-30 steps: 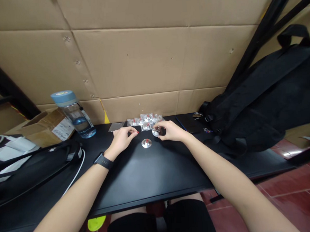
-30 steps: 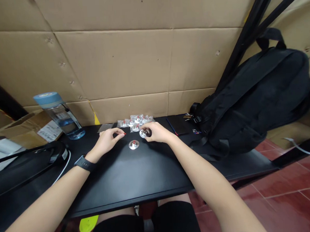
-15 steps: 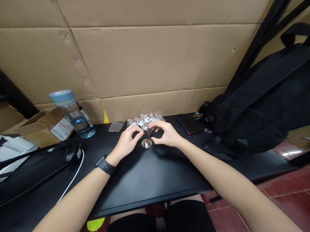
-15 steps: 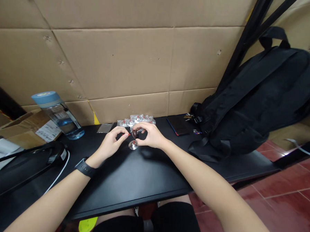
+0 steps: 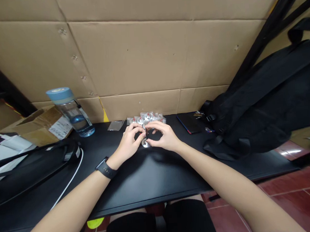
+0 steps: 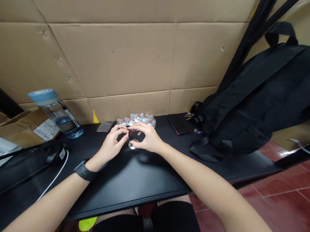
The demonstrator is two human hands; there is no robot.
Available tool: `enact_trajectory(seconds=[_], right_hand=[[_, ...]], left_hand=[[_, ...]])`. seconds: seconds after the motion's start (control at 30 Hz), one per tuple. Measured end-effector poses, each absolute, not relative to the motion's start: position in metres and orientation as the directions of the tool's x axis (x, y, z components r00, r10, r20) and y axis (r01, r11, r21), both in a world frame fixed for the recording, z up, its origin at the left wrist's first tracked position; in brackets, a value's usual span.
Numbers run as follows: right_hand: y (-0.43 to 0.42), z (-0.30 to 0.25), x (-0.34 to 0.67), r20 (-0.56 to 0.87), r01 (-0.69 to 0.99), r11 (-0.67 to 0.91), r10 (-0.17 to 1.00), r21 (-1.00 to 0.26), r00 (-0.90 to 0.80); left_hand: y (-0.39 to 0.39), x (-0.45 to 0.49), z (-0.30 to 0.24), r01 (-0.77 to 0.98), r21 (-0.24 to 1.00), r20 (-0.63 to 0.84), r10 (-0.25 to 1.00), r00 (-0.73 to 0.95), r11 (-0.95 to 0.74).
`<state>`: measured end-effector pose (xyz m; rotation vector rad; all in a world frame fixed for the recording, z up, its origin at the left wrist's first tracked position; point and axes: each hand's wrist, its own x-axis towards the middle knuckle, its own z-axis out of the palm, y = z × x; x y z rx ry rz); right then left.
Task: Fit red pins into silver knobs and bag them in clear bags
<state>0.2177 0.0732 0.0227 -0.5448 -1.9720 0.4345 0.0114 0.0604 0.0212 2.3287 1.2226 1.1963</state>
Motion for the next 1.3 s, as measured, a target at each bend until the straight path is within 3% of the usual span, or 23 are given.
enact_trajectory(seconds=[0.3, 0.57, 1.0, 1.3], right_hand=[[0.072, 0.019, 0.215, 0.749, 0.16, 0.838, 0.54, -0.522, -0.383], [0.07, 0.015, 0.214, 0.676, 0.093, 0.738, 0.655, -0.669, -0.337], [0.074, 0.018, 0.219, 0.618, 0.159, 0.718, 0.673, -0.677, -0.407], [0.078, 0.016, 0.219, 0.549, 0.162, 0.652, 0.726, -0.741, -0.414]], left_hand=[[0.057, 0.016, 0.022, 0.533, 0.55, 0.578, 0.754, 0.312, -0.643], [0.053, 0.018, 0.023, 0.599, 0.499, 0.615, 0.743, 0.264, -0.626], [0.044, 0.021, 0.031, 0.711, 0.44, 0.629, 0.753, 0.193, -0.549], [0.05, 0.015, 0.029, 0.633, 0.443, 0.629, 0.723, 0.286, -0.635]])
